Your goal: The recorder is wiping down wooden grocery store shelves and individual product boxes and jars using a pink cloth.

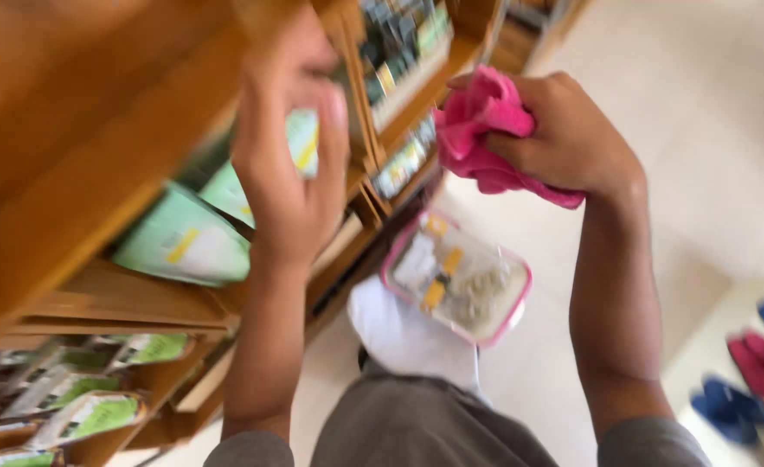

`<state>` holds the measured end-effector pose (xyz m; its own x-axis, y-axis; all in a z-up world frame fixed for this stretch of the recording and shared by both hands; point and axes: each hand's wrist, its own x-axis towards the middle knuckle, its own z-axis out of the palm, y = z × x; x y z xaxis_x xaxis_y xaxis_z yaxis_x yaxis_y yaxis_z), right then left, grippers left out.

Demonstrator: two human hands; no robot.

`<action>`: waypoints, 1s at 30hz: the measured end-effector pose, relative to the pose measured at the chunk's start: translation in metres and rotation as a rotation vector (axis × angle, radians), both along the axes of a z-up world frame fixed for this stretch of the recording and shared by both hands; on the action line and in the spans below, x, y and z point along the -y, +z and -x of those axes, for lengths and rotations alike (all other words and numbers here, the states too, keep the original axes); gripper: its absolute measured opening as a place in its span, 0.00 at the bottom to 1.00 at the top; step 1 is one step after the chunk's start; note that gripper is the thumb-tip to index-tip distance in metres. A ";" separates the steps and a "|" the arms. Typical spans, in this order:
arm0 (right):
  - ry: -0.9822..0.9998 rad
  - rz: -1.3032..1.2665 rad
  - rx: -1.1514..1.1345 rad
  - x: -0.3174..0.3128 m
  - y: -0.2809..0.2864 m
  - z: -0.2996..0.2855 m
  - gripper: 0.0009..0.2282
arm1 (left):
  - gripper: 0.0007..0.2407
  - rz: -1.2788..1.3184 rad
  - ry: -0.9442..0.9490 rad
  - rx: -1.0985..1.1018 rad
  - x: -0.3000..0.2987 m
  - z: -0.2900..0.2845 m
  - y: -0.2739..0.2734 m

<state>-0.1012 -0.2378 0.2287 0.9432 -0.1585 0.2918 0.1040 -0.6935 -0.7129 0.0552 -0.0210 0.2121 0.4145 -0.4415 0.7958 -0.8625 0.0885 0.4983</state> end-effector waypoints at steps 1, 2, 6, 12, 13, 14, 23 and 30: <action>-0.116 0.003 -0.102 0.006 -0.034 0.013 0.23 | 0.13 0.010 -0.093 -0.094 0.003 0.018 -0.034; -0.218 0.029 -0.196 0.016 -0.063 0.022 0.23 | 0.09 0.045 -0.173 -0.180 0.010 0.033 -0.066; -0.319 -0.182 -0.454 0.048 -0.287 0.050 0.21 | 0.12 -0.363 -0.138 -0.535 0.028 0.070 -0.304; -0.385 -0.646 -0.711 -0.009 -0.619 0.107 0.21 | 0.36 -1.425 0.029 -0.755 0.047 0.126 -0.580; -0.356 -0.757 -0.765 -0.022 -0.659 0.121 0.18 | 0.39 -1.462 0.099 -0.740 0.040 0.134 -0.607; -0.326 -0.859 -0.809 -0.032 -0.698 0.131 0.15 | 0.43 -1.490 0.172 -0.716 0.036 0.139 -0.634; -0.610 -1.147 -0.777 -0.046 -0.644 0.159 0.19 | 0.19 -0.802 0.189 -0.966 0.017 0.148 -0.606; -0.858 -1.031 -0.299 -0.052 -0.523 0.162 0.16 | 0.13 -0.352 0.074 -0.645 0.035 0.105 -0.452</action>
